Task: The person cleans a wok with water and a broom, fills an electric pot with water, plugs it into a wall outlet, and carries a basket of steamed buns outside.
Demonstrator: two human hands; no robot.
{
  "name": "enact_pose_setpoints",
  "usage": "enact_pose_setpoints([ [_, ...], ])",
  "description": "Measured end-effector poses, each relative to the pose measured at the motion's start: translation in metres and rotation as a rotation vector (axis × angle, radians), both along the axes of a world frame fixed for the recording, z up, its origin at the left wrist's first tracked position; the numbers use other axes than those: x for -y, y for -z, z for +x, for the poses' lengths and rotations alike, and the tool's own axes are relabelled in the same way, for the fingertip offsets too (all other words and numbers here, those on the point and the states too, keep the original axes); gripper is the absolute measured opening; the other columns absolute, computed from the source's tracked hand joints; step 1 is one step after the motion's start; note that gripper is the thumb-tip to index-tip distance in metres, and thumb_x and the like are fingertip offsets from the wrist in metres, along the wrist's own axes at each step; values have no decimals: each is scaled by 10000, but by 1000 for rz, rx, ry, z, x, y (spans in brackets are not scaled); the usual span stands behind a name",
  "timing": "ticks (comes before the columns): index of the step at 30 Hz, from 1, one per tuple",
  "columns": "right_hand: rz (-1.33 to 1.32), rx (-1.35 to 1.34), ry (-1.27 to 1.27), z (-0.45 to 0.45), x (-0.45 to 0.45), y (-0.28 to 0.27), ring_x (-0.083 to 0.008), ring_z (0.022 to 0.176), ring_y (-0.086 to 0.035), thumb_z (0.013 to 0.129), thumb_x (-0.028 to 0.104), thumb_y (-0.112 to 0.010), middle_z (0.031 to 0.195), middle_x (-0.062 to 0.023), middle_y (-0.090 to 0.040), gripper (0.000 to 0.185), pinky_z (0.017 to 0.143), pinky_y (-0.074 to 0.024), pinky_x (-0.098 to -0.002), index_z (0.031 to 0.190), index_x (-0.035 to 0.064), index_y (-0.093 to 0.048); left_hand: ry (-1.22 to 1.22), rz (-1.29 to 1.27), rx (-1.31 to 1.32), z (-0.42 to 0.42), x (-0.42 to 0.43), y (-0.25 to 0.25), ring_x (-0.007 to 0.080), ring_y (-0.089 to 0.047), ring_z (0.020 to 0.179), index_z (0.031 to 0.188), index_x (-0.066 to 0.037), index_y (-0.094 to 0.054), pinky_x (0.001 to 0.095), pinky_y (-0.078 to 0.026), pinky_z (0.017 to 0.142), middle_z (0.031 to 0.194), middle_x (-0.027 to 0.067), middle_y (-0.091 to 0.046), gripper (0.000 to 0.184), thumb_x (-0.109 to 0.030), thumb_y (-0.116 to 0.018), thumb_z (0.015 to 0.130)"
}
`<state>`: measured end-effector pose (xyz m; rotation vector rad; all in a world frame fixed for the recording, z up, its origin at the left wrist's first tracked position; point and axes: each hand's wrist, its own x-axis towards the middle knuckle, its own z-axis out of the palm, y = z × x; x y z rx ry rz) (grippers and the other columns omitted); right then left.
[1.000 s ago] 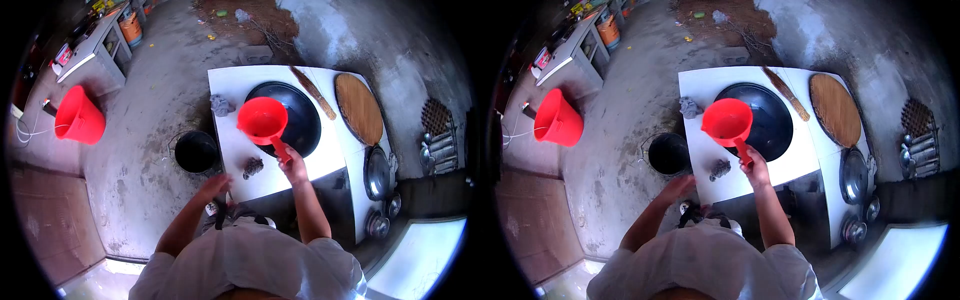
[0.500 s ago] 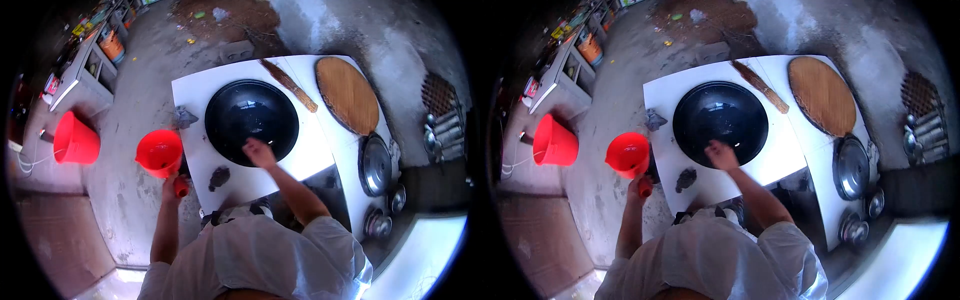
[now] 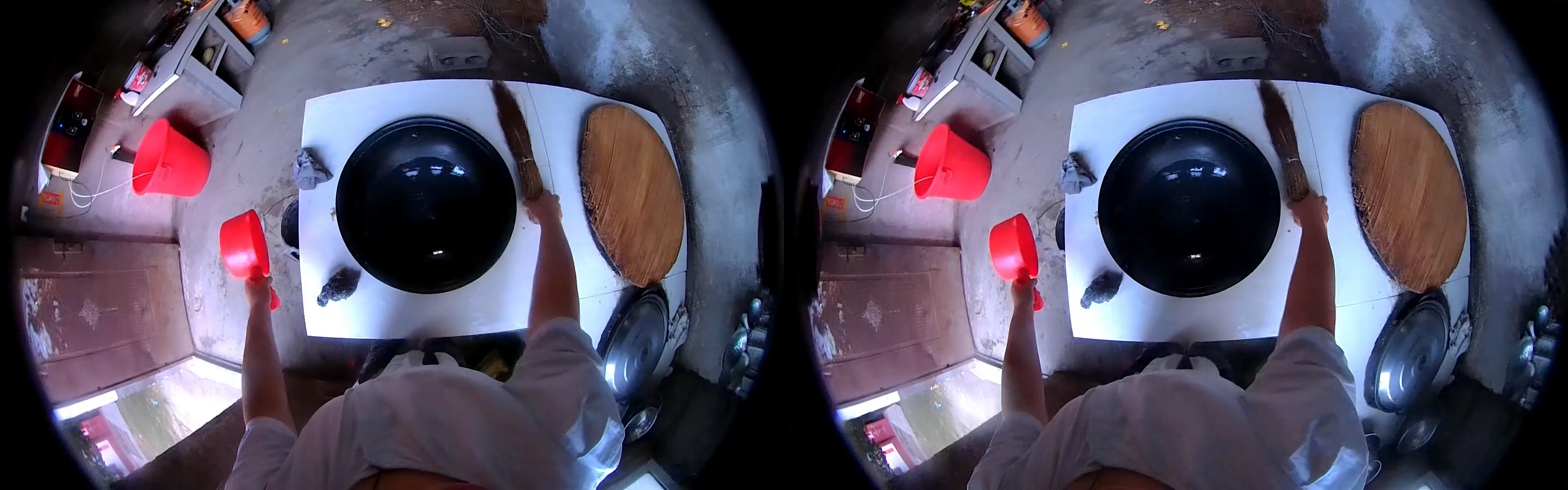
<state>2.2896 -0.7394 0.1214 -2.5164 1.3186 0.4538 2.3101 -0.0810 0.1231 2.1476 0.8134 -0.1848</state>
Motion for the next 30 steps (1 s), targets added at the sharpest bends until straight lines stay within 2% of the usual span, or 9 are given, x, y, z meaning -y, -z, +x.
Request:
enact_pose_setpoints([
  [4,118,257,-31,-23,-32,-31,-342,838,-556,605,294,-641,870,-194,-571,551,738,-447,-394,1004,-31,-448,102,340,145,2,-4,9,245,-561,706,918,-12,-480,353,-447,651,784,111,-562,347,-126,-622,623],
  [6,29,420,-234,-50,-69,-52,-359,751,-565,665,243,-605,826,-202,-576,648,692,-449,-424,1193,45,-287,120,242,134,5,-10,15,259,-547,776,950,-23,-473,362,-430,699,838,117,-556,388,-160,-638,627],
  [9,43,151,-518,-66,-114,-84,-343,752,-572,656,207,-601,827,-182,-581,781,677,-455,-417,1295,96,-166,120,129,156,6,-13,30,257,-544,789,952,-26,-476,363,-427,704,843,118,-556,385,-169,-646,637],
  [15,33,-202,-759,-64,-185,-35,-310,834,-564,661,214,-569,910,-169,-575,597,729,-444,-414,1196,62,-350,104,-12,46,2,7,16,207,-547,759,922,-25,-495,326,-436,673,840,102,-566,319,-121,-638,654],
  [18,131,-144,-882,-67,-212,-44,-310,853,-563,650,229,-571,933,-159,-576,588,739,-443,-413,1178,59,-374,117,-79,85,-8,-4,19,207,-540,766,952,-23,-489,326,-434,681,835,92,-560,345,-111,-636,653],
  [20,60,-168,-585,-51,-200,-34,-325,860,-559,655,254,-569,935,-159,-578,588,748,-443,-418,1185,90,-375,143,-106,94,-11,-8,16,208,-538,767,962,-23,-488,323,-434,685,834,89,-558,355,-108,-637,651],
  [24,76,-177,-779,-56,-213,-36,-329,854,-561,669,294,-577,923,-164,-582,586,748,-448,-413,1186,106,-376,83,-75,76,-22,-17,6,200,-535,757,964,-26,-490,315,-434,678,823,85,-555,354,-105,-635,651],
  [26,13,-130,-590,-45,-200,-36,-327,868,-557,675,303,-579,927,-171,-578,590,755,-449,-400,1188,99,-372,85,-48,69,-27,-21,5,197,-536,753,965,-27,-490,312,-435,674,820,84,-556,354,-103,-635,650],
  [30,144,-230,-874,-48,-208,-33,-328,899,-544,686,263,-562,987,-169,-557,530,764,-443,-398,1156,79,-401,43,-100,51,-39,-25,1,191,-539,743,968,-34,-489,307,-436,666,813,84,-557,350,-103,-629,655],
])
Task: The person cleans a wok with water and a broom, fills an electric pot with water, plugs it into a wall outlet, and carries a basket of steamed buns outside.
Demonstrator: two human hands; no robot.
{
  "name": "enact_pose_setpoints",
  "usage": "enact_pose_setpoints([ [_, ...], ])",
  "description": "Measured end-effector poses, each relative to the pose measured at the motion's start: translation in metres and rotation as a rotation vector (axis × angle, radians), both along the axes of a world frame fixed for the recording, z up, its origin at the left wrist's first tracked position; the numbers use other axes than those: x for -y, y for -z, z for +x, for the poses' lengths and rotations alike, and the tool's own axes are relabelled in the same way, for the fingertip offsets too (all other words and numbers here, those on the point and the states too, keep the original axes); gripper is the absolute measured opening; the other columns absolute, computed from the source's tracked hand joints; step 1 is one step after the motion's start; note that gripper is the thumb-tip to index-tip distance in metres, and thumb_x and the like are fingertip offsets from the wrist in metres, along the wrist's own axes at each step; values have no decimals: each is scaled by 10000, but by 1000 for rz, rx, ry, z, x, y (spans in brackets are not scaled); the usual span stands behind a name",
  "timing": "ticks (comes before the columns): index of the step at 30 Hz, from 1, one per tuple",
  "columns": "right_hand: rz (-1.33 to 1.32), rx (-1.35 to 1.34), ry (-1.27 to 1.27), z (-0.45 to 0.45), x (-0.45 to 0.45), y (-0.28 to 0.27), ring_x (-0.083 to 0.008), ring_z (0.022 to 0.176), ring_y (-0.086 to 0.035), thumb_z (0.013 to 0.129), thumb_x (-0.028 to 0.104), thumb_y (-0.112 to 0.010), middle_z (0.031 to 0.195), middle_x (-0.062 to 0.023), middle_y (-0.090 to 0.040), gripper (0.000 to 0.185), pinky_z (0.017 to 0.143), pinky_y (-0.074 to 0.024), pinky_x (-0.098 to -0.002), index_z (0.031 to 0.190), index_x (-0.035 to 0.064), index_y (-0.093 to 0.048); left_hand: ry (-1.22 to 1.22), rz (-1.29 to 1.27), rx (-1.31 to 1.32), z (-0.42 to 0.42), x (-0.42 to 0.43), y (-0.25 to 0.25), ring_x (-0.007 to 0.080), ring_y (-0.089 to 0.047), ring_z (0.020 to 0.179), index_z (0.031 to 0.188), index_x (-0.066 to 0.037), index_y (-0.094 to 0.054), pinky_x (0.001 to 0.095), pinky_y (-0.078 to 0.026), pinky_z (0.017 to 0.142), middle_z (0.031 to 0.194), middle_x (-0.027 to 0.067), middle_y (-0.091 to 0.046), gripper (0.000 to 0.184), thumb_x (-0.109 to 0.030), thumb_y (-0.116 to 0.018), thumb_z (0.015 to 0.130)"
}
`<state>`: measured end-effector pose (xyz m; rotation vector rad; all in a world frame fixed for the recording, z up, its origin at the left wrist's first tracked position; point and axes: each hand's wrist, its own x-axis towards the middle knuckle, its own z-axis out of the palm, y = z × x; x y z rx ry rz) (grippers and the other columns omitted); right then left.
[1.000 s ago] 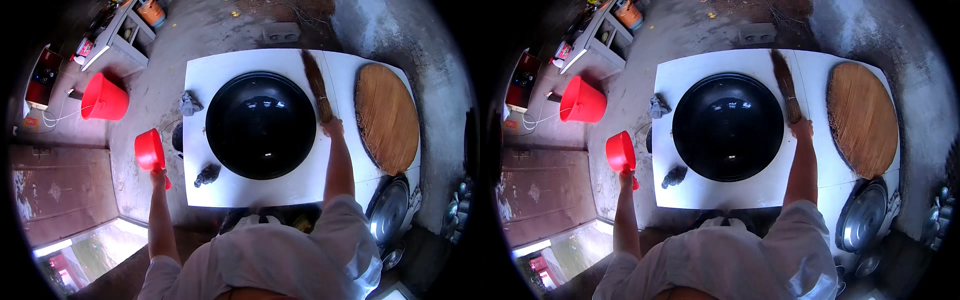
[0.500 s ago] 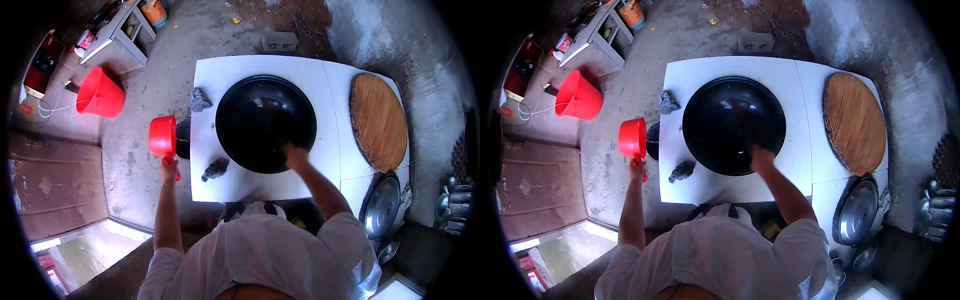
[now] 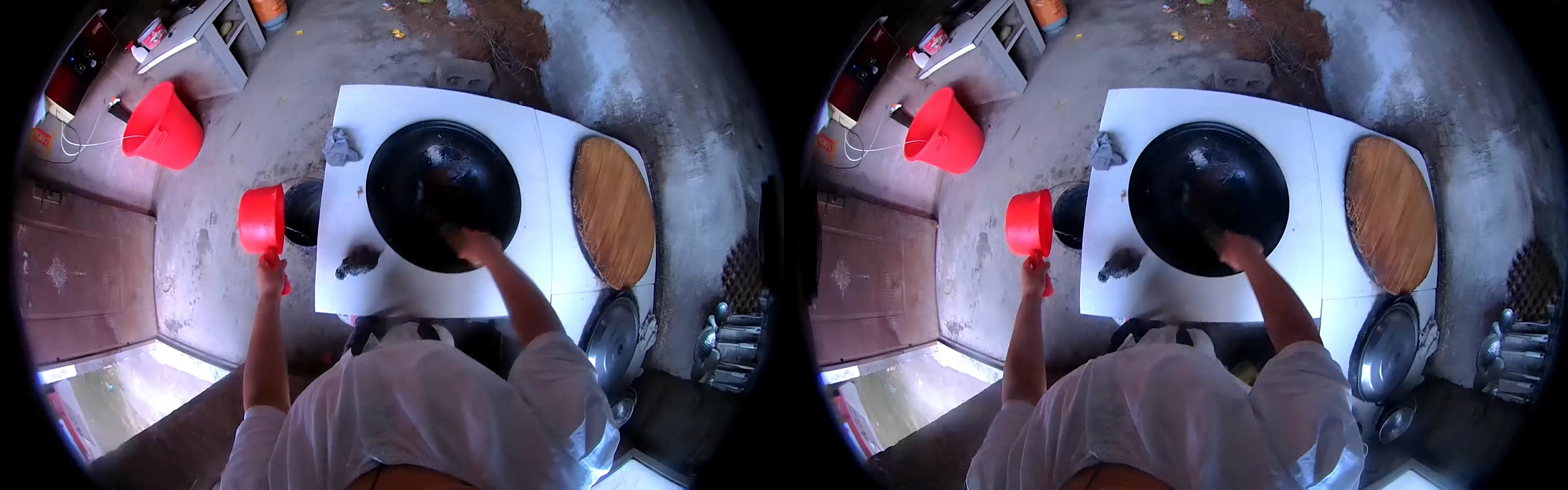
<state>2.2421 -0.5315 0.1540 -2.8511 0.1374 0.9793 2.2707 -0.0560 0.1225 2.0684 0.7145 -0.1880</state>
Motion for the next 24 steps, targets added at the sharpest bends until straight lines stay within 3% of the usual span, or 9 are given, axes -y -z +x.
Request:
enact_pose_setpoints([
  [3,-118,171,335,-6,3,11,-318,899,-546,662,304,-587,994,-161,-556,515,766,-442,-389,1113,97,-450,-3,-30,-18,-6,2,-12,196,-545,738,969,-37,-485,314,-438,657,811,89,-558,344,-120,-624,665],
  [4,-87,146,161,-4,7,32,-316,907,-543,656,306,-590,995,-155,-555,491,758,-445,-383,1079,82,-477,-3,-74,-8,-8,2,-13,200,-548,736,971,-38,-483,322,-439,653,811,94,-559,344,-131,-622,671],
  [7,62,103,8,-4,11,-23,-328,873,-554,670,263,-575,943,-144,-576,463,737,-452,-389,1062,39,-475,59,118,-14,-11,-3,-8,224,-556,738,969,-36,-479,344,-440,649,809,103,-563,349,-151,-623,672],
  [11,-288,212,106,0,13,-57,-282,777,-592,654,230,-576,828,-95,-610,460,695,-464,-388,1083,100,-473,38,39,-36,-10,-10,5,242,-560,750,973,-34,-476,356,-437,659,814,109,-566,367,-156,-630,663],
  [13,-380,143,12,-11,2,-73,-251,774,-597,652,196,-561,818,-96,-612,373,682,-468,-374,1016,115,-538,21,-13,4,-8,-15,18,235,-561,757,972,-35,-476,348,-435,661,819,108,-567,366,-152,-628,660],
  [15,-378,-101,-531,-19,-21,-94,-242,763,-597,641,181,-553,804,-95,-614,275,670,-471,-363,897,93,-602,24,4,6,-8,-14,13,225,-559,754,974,-38,-475,343,-434,660,823,105,-567,367,-148,-625,658],
  [17,-279,-172,-723,-7,-64,-137,-258,771,-590,619,175,-560,806,-105,-612,226,680,-467,-368,808,71,-629,27,15,-1,-12,-13,16,215,-558,750,976,-40,-474,338,-434,658,827,103,-566,368,-144,-622,656],
  [21,-65,-216,-770,99,-111,-180,-280,831,-567,573,216,-623,878,-121,-601,369,726,-451,-361,933,138,-608,13,-30,19,-18,-12,10,204,-555,754,996,-48,-473,325,-434,658,832,93,-568,381,-137,-614,653],
  [24,206,33,-409,187,-67,-152,-266,914,-540,538,280,-658,989,-127,-568,534,790,-420,-357,1055,198,-551,-2,-10,2,-27,-20,20,207,-554,758,1007,-47,-475,324,-434,660,832,93,-568,390,-138,-612,654],
])
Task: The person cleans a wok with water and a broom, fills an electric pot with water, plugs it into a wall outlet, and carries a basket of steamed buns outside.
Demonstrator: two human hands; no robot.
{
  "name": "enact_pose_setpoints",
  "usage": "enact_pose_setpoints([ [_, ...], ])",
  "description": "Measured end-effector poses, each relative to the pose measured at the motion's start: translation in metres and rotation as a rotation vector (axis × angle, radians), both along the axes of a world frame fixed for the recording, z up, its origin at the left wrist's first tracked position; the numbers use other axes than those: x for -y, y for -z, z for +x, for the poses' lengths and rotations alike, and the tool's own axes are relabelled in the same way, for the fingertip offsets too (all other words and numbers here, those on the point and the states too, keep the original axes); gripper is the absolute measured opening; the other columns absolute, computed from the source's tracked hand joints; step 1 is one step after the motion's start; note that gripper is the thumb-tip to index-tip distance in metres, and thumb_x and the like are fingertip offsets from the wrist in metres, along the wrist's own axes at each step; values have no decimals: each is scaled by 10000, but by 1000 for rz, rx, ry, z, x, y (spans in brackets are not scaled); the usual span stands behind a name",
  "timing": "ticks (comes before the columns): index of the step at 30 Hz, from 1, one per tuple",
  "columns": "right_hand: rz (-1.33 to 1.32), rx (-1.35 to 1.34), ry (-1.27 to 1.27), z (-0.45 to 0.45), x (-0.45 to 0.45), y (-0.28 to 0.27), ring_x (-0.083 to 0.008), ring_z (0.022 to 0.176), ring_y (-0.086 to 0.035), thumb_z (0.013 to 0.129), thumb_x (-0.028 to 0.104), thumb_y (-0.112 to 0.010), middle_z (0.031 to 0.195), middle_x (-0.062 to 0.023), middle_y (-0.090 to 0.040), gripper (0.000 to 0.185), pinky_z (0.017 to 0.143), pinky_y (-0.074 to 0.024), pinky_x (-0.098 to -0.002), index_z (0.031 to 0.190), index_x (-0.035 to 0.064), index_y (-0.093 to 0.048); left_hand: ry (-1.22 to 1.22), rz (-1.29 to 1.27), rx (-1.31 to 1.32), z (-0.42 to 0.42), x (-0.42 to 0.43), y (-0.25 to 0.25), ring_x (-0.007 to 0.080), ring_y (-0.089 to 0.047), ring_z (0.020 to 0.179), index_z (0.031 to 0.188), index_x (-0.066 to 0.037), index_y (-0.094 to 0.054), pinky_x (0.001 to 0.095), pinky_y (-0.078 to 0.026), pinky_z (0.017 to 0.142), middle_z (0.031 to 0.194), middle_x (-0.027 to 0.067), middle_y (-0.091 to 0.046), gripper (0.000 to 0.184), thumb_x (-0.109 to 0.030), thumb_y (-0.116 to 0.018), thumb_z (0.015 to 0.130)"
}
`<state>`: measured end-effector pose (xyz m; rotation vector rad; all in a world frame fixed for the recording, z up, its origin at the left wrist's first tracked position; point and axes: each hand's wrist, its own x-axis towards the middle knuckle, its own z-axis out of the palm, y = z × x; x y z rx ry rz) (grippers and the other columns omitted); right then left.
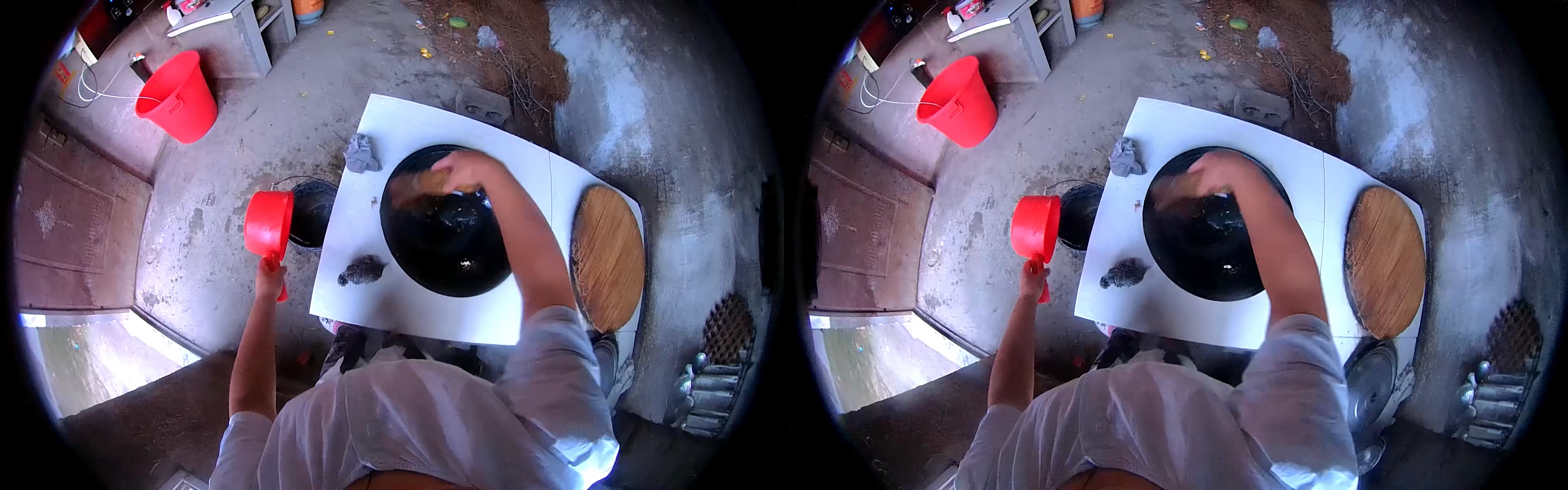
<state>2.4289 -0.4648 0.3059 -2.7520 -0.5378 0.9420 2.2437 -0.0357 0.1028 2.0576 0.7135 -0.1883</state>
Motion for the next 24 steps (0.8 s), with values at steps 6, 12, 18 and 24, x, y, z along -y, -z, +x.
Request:
enact_pose_setpoints([
  [6,-344,391,662,-56,117,82,-279,933,-535,704,450,-495,1010,-117,-563,536,802,-410,-389,1176,202,-442,9,3,-48,-12,-15,16,177,-527,660,964,-46,-491,311,-430,582,752,66,-542,340,-128,-619,660],
  [12,-355,114,620,-207,134,132,-307,893,-549,713,401,-537,991,-112,-569,542,779,-430,-390,1202,205,-406,61,-2,39,10,-16,23,181,-526,668,940,-42,-496,310,-429,583,743,71,-539,303,-113,-601,665],
  [18,-115,360,819,-227,109,55,-319,797,-573,712,346,-562,935,-145,-571,552,717,-459,-371,1213,193,-388,42,-89,7,45,-9,38,181,-558,659,918,-27,-514,315,-435,561,706,84,-556,252,-104,-539,680],
  [24,-330,202,726,-222,104,168,-332,829,-560,752,291,-481,885,-175,-567,482,693,-454,-426,1209,212,-352,-78,-263,-20,56,21,24,171,-495,424,837,-45,-504,295,-424,384,570,48,-488,168,-58,-511,670],
])
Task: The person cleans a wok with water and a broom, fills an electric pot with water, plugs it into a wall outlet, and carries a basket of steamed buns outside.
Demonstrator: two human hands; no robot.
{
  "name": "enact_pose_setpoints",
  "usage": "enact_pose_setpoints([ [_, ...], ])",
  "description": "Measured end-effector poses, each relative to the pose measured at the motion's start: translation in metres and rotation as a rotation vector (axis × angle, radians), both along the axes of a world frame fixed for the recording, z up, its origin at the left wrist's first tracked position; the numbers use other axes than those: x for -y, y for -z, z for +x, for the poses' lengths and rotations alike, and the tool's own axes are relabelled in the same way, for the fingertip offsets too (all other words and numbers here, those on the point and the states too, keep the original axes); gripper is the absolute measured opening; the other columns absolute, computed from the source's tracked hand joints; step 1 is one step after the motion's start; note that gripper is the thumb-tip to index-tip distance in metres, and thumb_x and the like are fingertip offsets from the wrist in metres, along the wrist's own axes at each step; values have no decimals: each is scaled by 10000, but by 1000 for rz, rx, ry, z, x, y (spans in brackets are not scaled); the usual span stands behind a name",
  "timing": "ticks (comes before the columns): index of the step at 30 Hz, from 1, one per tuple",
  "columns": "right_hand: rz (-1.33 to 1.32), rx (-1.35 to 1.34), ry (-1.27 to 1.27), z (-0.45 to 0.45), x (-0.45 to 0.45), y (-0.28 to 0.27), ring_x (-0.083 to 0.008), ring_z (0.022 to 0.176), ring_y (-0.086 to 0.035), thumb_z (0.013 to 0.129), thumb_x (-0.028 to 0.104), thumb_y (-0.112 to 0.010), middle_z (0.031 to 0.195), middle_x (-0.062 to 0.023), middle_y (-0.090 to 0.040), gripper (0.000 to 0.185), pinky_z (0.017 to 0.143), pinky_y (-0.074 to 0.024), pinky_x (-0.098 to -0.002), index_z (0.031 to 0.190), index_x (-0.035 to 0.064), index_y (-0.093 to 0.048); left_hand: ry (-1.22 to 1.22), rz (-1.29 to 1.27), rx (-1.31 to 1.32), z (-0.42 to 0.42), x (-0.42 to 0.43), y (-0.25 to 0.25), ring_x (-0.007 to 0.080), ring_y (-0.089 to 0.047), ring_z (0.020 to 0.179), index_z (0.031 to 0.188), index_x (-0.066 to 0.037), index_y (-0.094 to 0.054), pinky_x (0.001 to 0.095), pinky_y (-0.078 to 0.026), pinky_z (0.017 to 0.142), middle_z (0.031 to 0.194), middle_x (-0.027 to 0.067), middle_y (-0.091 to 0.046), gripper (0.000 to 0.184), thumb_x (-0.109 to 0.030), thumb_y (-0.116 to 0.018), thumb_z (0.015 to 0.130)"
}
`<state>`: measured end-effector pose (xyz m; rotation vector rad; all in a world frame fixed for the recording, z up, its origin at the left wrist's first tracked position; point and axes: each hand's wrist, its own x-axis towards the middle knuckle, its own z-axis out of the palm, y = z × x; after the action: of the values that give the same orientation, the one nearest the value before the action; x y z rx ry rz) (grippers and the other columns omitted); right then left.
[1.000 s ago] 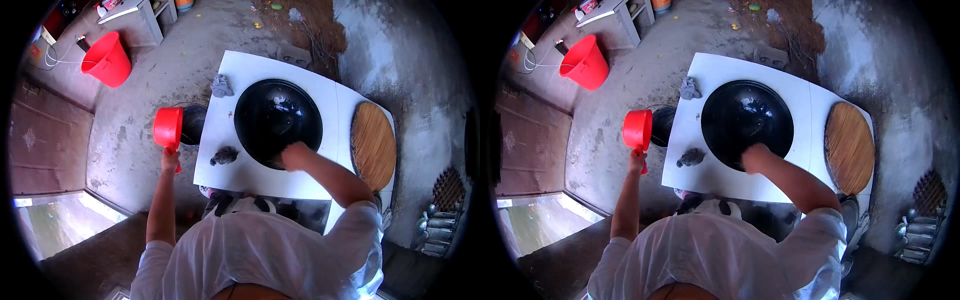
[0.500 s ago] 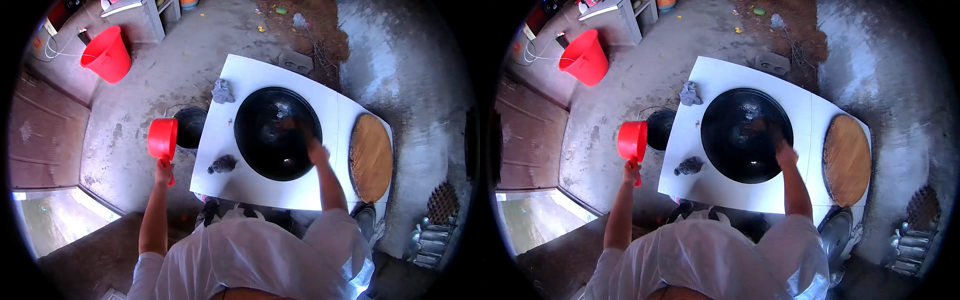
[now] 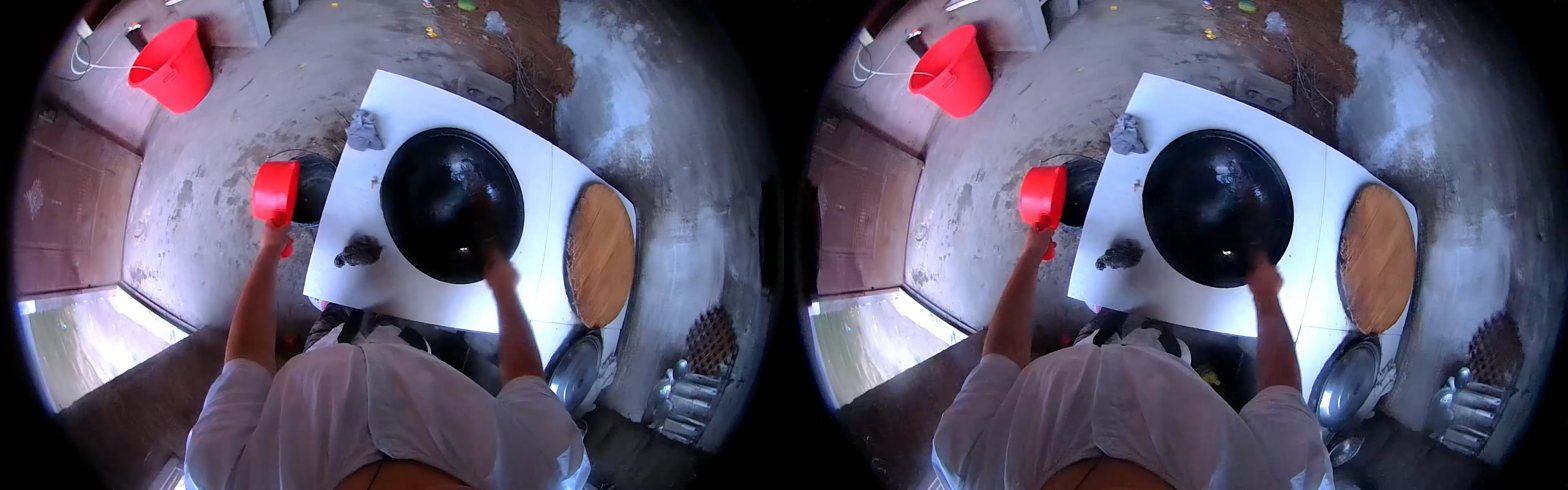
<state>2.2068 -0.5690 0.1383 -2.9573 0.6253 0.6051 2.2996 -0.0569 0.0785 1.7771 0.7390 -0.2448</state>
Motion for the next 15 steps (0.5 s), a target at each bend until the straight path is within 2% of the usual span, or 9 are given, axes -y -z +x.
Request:
enact_pose_setpoints([
  [1,7,36,-108,-9,-19,16,-333,831,-563,735,299,-496,892,-163,-584,482,705,-449,-432,1191,204,-375,-14,2,1,1,-2,7,171,-495,424,837,-45,-504,295,-424,384,570,48,-488,168,-58,-511,670],
  [3,163,-1,-162,-9,-79,2,-347,772,-569,707,297,-550,827,-184,-585,517,689,-450,-435,1190,199,-394,55,53,-20,2,-5,35,182,-539,471,859,-30,-536,328,-434,425,651,85,-558,198,-106,-520,677],
  [4,339,204,-240,-15,-95,5,-360,749,-566,692,306,-577,804,-196,-581,531,680,-447,-442,1183,183,-416,37,62,-61,3,-3,39,193,-558,503,843,-28,-538,331,-434,436,636,91,-554,193,-99,-520,665],
  [5,420,240,-248,-16,-119,-11,-366,801,-553,690,285,-588,872,-212,-569,525,716,-438,-428,1169,132,-439,31,65,-62,3,-5,47,193,-558,503,843,-28,-538,331,-434,436,636,91,-554,193,-99,-520,665],
  [7,680,362,-145,-18,-146,-35,-357,871,-536,697,245,-586,942,-232,-546,526,764,-426,-394,1172,83,-430,115,95,99,6,-6,62,217,-574,562,846,-16,-533,343,-440,474,638,103,-554,217,-104,-524,648],
  [8,679,363,-153,-20,-155,-42,-357,871,-536,697,245,-586,942,-232,-546,526,764,-426,-394,1172,83,-430,109,114,-16,7,6,19,257,-584,642,867,-7,-527,362,-446,536,667,122,-566,258,-117,-536,634],
  [11,796,494,-186,-26,-183,-54,-339,922,-524,704,215,-580,987,-241,-528,540,793,-414,-360,1190,57,-405,82,110,87,19,-2,72,283,-580,727,895,-8,-516,370,-446,611,739,146,-579,290,-121,-553,631],
  [14,903,365,-34,-24,-210,-59,-333,903,-535,718,213,-569,980,-235,-533,528,771,-424,-357,1188,42,-403,141,170,24,22,14,3,307,-569,799,940,-11,-500,373,-443,673,821,177,-577,332,-118,-564,632],
  [15,937,325,23,-22,-219,-63,-332,895,-539,722,213,-565,978,-233,-534,522,763,-428,-357,1186,36,-403,139,169,25,24,14,4,307,-569,799,940,-11,-500,373,-443,673,821,177,-577,332,-118,-564,632],
])
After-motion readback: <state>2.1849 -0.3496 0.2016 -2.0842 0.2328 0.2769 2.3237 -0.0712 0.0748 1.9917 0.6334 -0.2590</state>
